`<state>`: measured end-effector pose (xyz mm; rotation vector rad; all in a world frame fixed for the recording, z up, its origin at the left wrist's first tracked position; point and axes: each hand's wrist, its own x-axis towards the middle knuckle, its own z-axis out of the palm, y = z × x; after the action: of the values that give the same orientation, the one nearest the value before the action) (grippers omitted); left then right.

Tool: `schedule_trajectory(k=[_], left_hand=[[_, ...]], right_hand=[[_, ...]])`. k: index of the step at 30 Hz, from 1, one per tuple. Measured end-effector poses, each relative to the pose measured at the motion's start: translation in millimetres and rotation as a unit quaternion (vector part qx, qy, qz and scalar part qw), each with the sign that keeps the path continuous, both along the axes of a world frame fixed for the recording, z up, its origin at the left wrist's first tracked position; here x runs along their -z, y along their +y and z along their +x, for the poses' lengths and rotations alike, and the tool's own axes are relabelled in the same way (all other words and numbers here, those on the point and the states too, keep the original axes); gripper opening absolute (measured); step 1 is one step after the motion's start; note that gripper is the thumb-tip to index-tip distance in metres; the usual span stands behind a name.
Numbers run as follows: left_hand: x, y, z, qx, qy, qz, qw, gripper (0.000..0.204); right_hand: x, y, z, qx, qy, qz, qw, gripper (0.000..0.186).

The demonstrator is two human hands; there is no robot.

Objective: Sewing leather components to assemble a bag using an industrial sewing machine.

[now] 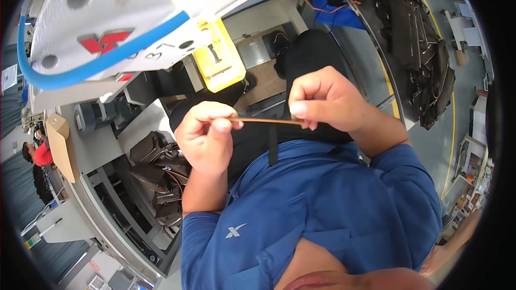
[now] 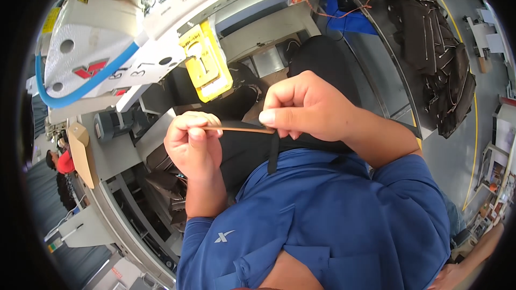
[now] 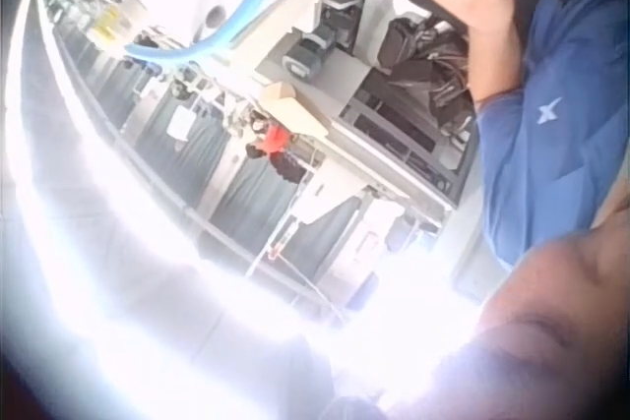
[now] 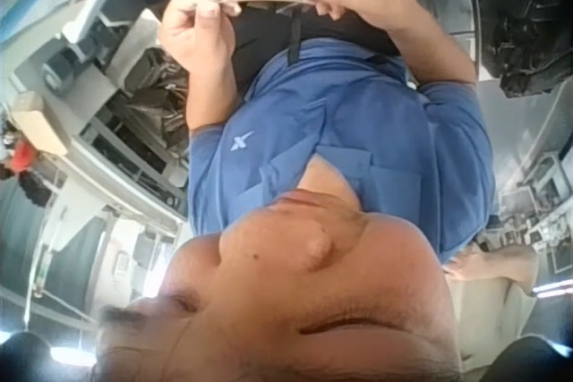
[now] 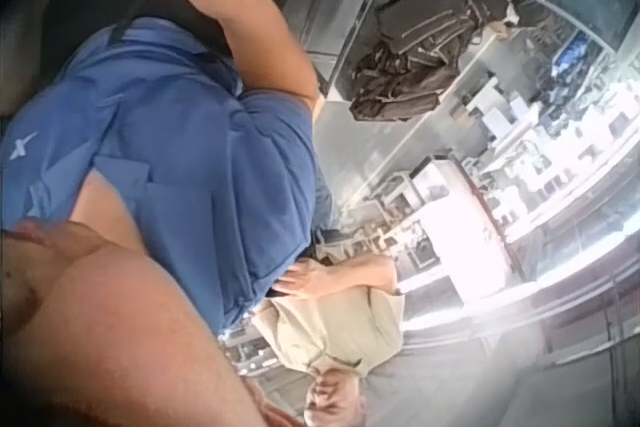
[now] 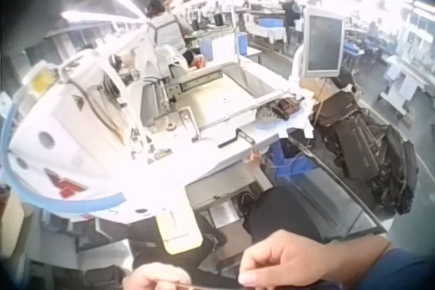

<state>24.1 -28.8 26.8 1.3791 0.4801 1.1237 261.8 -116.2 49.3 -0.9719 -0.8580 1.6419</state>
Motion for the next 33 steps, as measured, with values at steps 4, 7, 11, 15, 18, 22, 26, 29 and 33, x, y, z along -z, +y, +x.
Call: schedule_trajectory(k=[4, 7, 11, 15, 18, 22, 26, 29, 33], left_hand=[[-4, -8, -11, -0.020, 0.005, -0.184, 0.983, 0.018], [-9, -10, -15, 0.006, 0.004, -0.213, 0.977, 0.015], [-10, -9, -10, 0.040, -0.081, -0.249, 0.964, 0.012], [-5, -10, -3, 0.002, -0.084, -0.268, 0.960, 0.013], [-4, -6, -5, 0.124, -0.071, -0.287, 0.947, 0.037], [-7, -5, -11, 0.075, -0.036, -0.302, 0.950, 0.036], [-9, -14, -11, -0.001, 0.015, -0.154, 0.988, 0.039], [-10, -18, -12, 0.013, 0.014, -0.036, 0.999, 0.052], [-16, -22, -17, 0.013, 0.091, 0.035, 0.995, 0.053]], right_hand=[[8, 6, -7, -0.028, 0.001, 0.054, 0.998, 0.025], [11, 8, -13, -0.017, 0.034, 0.048, 0.998, 0.025], [11, 9, -18, -0.039, 0.052, 0.071, 0.995, 0.028], [12, 14, -24, -0.002, -0.088, 0.307, 0.948, 0.023], [13, 16, -29, -0.012, -0.118, 0.324, 0.939, 0.024], [15, 21, -31, -0.026, -0.182, 0.366, 0.912, 0.022], [13, 22, -33, -0.026, -0.236, 0.291, 0.927, 0.016], [9, 18, -36, -0.001, -0.274, 0.233, 0.933, 0.015], [4, 11, -44, 0.067, -0.300, 0.237, 0.922, 0.027]])
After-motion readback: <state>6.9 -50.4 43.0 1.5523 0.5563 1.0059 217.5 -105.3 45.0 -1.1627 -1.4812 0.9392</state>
